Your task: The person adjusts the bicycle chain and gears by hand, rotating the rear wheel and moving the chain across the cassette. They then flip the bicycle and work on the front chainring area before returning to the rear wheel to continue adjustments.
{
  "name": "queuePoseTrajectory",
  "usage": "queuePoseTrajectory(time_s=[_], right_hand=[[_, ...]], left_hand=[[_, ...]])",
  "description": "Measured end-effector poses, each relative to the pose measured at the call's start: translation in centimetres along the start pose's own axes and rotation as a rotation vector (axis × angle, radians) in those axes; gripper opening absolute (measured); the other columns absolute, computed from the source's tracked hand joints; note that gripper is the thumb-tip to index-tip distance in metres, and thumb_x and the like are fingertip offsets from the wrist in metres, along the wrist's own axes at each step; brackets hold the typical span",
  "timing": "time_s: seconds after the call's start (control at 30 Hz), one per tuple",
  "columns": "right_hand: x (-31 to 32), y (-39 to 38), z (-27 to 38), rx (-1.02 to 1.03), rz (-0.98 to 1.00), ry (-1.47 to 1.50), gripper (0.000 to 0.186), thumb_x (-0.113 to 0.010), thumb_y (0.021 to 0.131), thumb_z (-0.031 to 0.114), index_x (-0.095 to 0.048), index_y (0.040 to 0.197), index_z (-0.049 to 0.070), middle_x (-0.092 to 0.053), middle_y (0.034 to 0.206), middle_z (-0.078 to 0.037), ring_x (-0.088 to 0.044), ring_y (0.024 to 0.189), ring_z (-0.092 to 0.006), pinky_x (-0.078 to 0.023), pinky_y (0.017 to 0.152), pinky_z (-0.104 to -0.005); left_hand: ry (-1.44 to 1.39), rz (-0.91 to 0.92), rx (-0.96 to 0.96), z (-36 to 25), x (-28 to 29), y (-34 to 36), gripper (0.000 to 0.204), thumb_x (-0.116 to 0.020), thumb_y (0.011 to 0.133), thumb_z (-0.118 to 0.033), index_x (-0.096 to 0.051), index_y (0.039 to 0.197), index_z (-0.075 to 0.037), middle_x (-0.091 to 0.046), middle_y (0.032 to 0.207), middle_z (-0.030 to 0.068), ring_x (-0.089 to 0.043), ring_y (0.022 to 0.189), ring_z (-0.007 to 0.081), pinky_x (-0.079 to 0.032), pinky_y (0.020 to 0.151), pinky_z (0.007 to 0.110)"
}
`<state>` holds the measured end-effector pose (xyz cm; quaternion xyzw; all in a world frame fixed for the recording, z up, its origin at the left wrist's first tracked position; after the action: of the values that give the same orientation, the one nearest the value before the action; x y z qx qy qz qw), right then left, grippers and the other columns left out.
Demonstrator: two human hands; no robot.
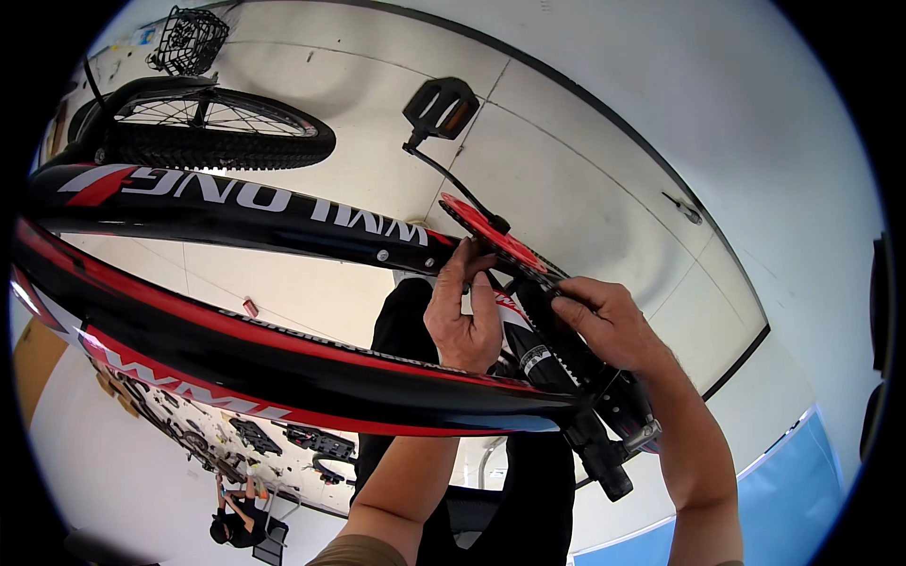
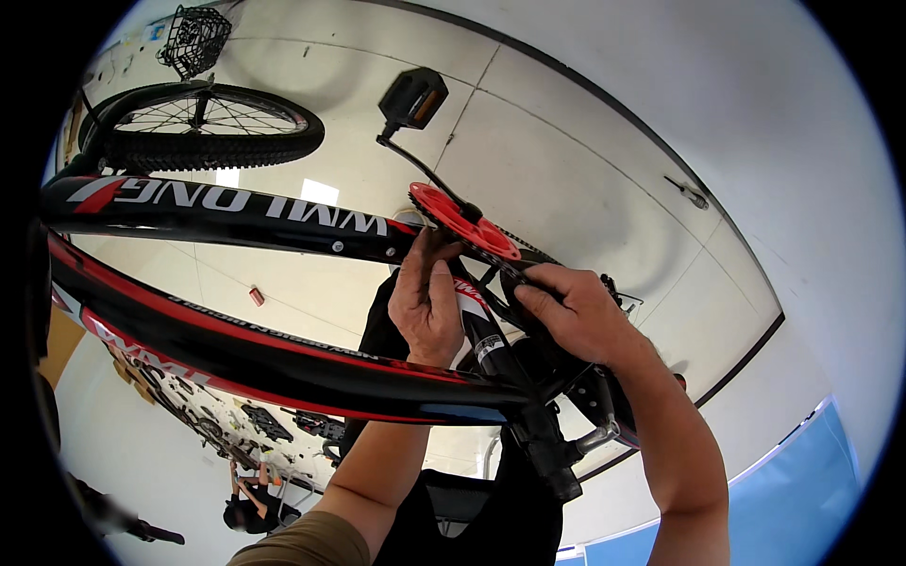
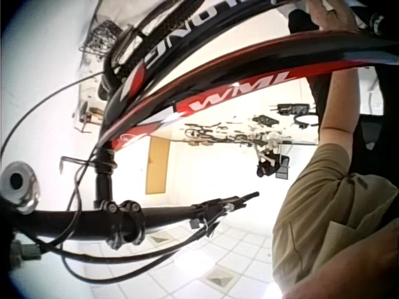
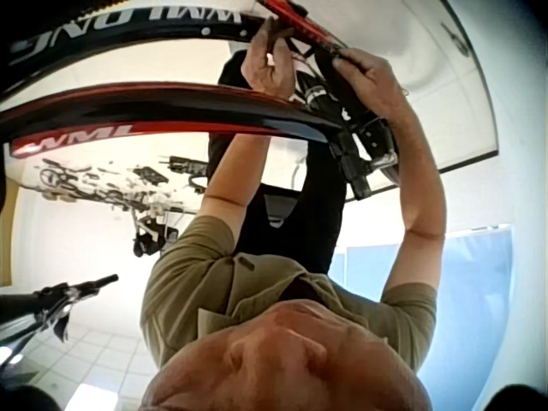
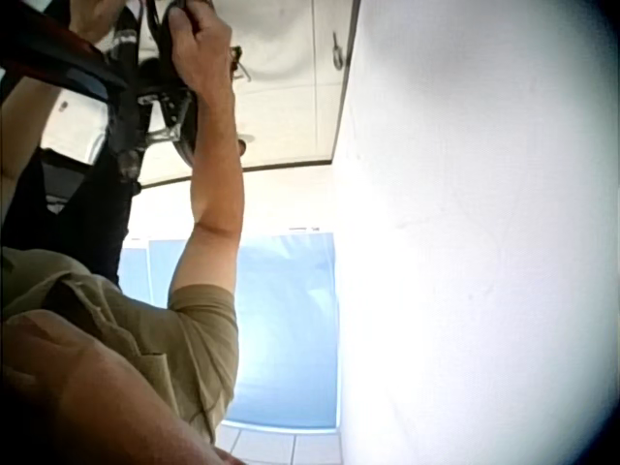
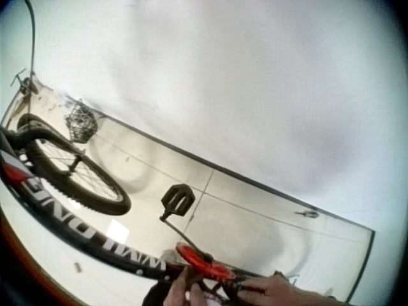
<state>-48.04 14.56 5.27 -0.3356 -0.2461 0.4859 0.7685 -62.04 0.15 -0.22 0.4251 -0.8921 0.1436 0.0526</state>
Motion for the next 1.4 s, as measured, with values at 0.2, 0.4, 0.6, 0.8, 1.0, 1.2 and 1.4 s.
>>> queuePoseTrajectory(time_s=[0.2,0.4,0.6,0.8,1.0,1.2,1.4], right_hand=[[0.1,0.9,-1.2,-0.113,-0.025,-0.005,0.025,-0.061,0.099,0.014,-0.067,0.114,-0.005,-0.072,0.091,-0.016,-0.066,0.083,-0.0203,-0.052,0.08,-0.0343],[0.3,0.8,-1.9,-0.096,-0.043,0.05,0.021,-0.063,0.099,0.012,-0.069,0.111,-0.004,-0.07,0.084,-0.006,-0.062,0.078,-0.0121,-0.051,0.073,-0.0294],[0.3,1.3,-1.2,-0.104,0.058,0.072,0.019,-0.069,0.097,0.013,-0.07,0.108,-0.002,-0.069,0.082,-0.004,-0.061,0.075,-0.0103,-0.05,0.071,-0.0273],[0.8,1.0,-2.3,-0.197,0.065,0.337,0.014,-0.069,0.091,0.01,-0.071,0.093,-0.003,-0.065,0.073,-0.004,-0.058,0.068,-0.0101,-0.046,0.063,-0.0282],[2.5,0.0,-2.5,-0.159,0.224,0.446,0.012,-0.071,0.087,0.007,-0.07,0.094,-0.003,-0.065,0.07,-0.004,-0.058,0.062,-0.0103,-0.045,0.057,-0.0279],[1.6,1.9,2.6,-0.231,0.159,0.322,0.015,-0.069,0.092,0.011,-0.069,0.098,-0.003,-0.063,0.069,-0.002,-0.056,0.062,-0.0084,-0.042,0.058,-0.026],[-0.2,3.7,2.3,-0.041,0.076,0.335,0.014,-0.064,0.099,0.007,-0.069,0.103,-0.005,-0.067,0.076,-0.003,-0.06,0.07,-0.0087,-0.048,0.064,-0.0268]], left_hand=[[-0.002,0.001,-0.007,0.4,0.0,0.1,0.039,-0.05,0.098,0.003,-0.057,0.135,0.013,-0.072,0.118,0.0222,-0.074,0.101,0.0238,-0.055,0.09,0.032],[-0.029,-0.008,-0.013,0.6,-0.2,0.0,0.04,-0.045,0.098,0.003,-0.056,0.135,0.013,-0.071,0.118,0.0224,-0.073,0.101,0.0247,-0.055,0.091,0.032],[-0.037,0.035,0.033,0.6,-0.1,0.0,0.042,-0.044,0.098,0.003,-0.057,0.137,0.011,-0.07,0.122,0.0218,-0.072,0.104,0.0241,-0.055,0.092,0.033],[-0.024,0.034,0.046,0.3,-0.3,-0.1,0.042,-0.045,0.098,0.003,-0.058,0.137,0.01,-0.07,0.122,0.0217,-0.072,0.103,0.0241,-0.056,0.092,0.033],[-0.005,0.054,-0.016,0.4,-0.3,0.1,0.041,-0.048,0.097,0.004,-0.06,0.135,0.009,-0.069,0.123,0.0249,-0.073,0.101,0.0249,-0.057,0.089,0.033],[0.06,0.064,0.008,0.0,-0.1,0.5,0.038,-0.052,0.096,0.004,-0.063,0.131,0.009,-0.072,0.116,0.0226,-0.074,0.098,0.0243,-0.059,0.085,0.033],[0.061,0.064,0.024,-0.5,-0.1,0.7,0.034,-0.057,0.094,0.005,-0.066,0.126,0.008,-0.073,0.112,0.0211,-0.075,0.095,0.0242,-0.059,0.084,0.032]])
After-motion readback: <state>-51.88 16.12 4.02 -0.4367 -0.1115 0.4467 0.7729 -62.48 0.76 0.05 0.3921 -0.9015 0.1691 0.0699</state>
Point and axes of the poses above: each hand's wrist, its own y-axis towards the middle knuckle, its own x-axis out of the back of the hand, z = x × y, the point moved 1 cm from there along y, towards the middle knuckle
